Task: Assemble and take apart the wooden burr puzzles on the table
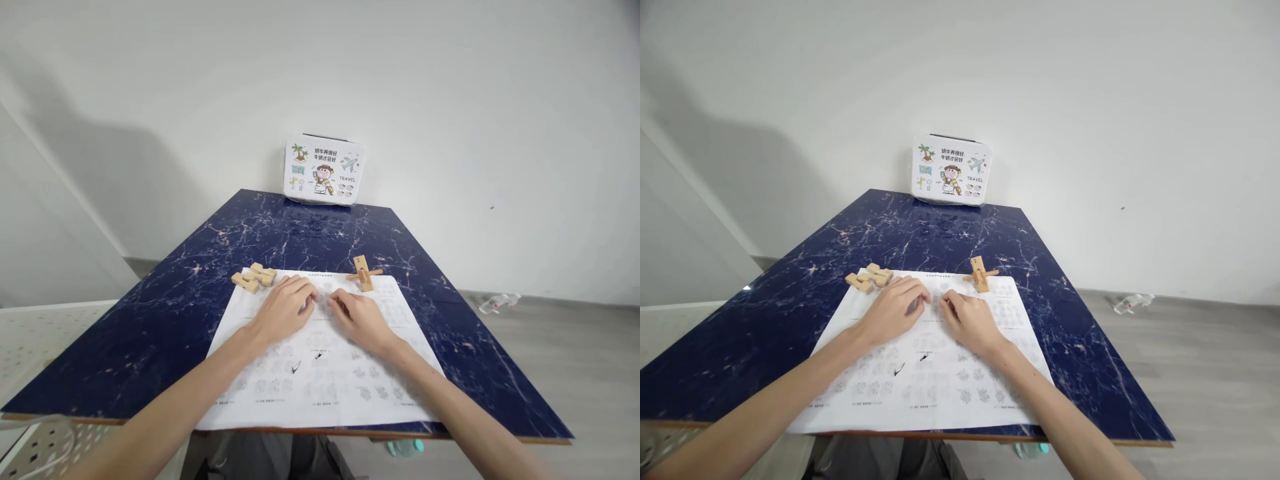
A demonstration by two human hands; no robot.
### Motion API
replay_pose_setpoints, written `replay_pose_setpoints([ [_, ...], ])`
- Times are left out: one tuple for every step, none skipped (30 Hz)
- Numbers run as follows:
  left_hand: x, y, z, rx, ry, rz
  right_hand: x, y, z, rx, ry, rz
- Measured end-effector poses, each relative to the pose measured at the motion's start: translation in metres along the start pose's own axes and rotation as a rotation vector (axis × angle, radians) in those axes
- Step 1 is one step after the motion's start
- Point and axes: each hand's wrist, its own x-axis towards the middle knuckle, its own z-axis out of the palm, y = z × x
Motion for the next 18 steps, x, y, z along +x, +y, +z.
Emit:
replay_pose_setpoints([
  [0.000, 0.003, 0.001, -0.018, -0.030, 0.006, 0.000, 0.000, 0.000, 0.003, 0.002, 0.003],
  [-0.001, 0.004, 0.002, -0.030, -0.052, 0.007, 0.000, 0.000, 0.000, 0.016, 0.003, 0.014],
  [-0.001, 0.005, 0.003, -0.041, -0.068, 0.004, 0.001, 0.000, 0.000, 0.043, 0.007, 0.032],
  [-0.002, 0.004, 0.004, -0.052, -0.078, 0.000, 0.002, 0.000, -0.001, 0.090, 0.017, 0.054],
  [-0.002, 0.004, 0.004, -0.061, -0.080, -0.004, 0.003, 0.000, -0.001, 0.160, 0.034, 0.082],
  [-0.002, 0.003, 0.004, -0.066, -0.079, -0.008, 0.004, -0.001, -0.003, 0.255, 0.053, 0.116],
  [-0.002, 0.003, 0.004, -0.071, -0.078, -0.009, 0.006, -0.001, -0.005, 0.375, 0.069, 0.159],
  [-0.002, 0.002, 0.004, -0.075, -0.079, -0.010, 0.008, -0.001, -0.007, 0.515, 0.081, 0.209],
  [-0.002, 0.001, 0.004, -0.078, -0.079, -0.009, 0.009, 0.000, -0.010, 0.665, 0.081, 0.262],
  [-0.002, 0.001, 0.004, -0.080, -0.080, -0.010, 0.010, 0.000, -0.012, 0.811, 0.072, 0.317],
  [-0.002, 0.001, 0.004, -0.081, -0.080, -0.010, 0.011, 0.001, -0.015, 0.942, 0.057, 0.364],
  [-0.002, 0.001, 0.004, -0.081, -0.081, -0.010, 0.011, 0.002, -0.017, 1.047, 0.041, 0.400],
  [-0.002, 0.001, 0.004, -0.082, -0.083, -0.010, 0.012, 0.003, -0.019, 1.124, 0.025, 0.425],
  [-0.002, 0.001, 0.004, -0.082, -0.085, -0.011, 0.011, 0.005, -0.020, 1.179, 0.009, 0.443],
  [-0.002, 0.002, 0.004, -0.082, -0.087, -0.012, 0.011, 0.006, -0.020, 1.222, -0.009, 0.459],
  [-0.002, 0.002, 0.004, -0.083, -0.088, -0.014, 0.011, 0.008, -0.020, 1.267, -0.020, 0.475],
  [-0.002, 0.002, 0.004, -0.084, -0.089, -0.016, 0.011, 0.010, -0.019, 1.327, -0.023, 0.497],
  [-0.002, 0.002, 0.004, -0.085, -0.088, -0.018, 0.011, 0.012, -0.017, 1.398, -0.018, 0.523],
])
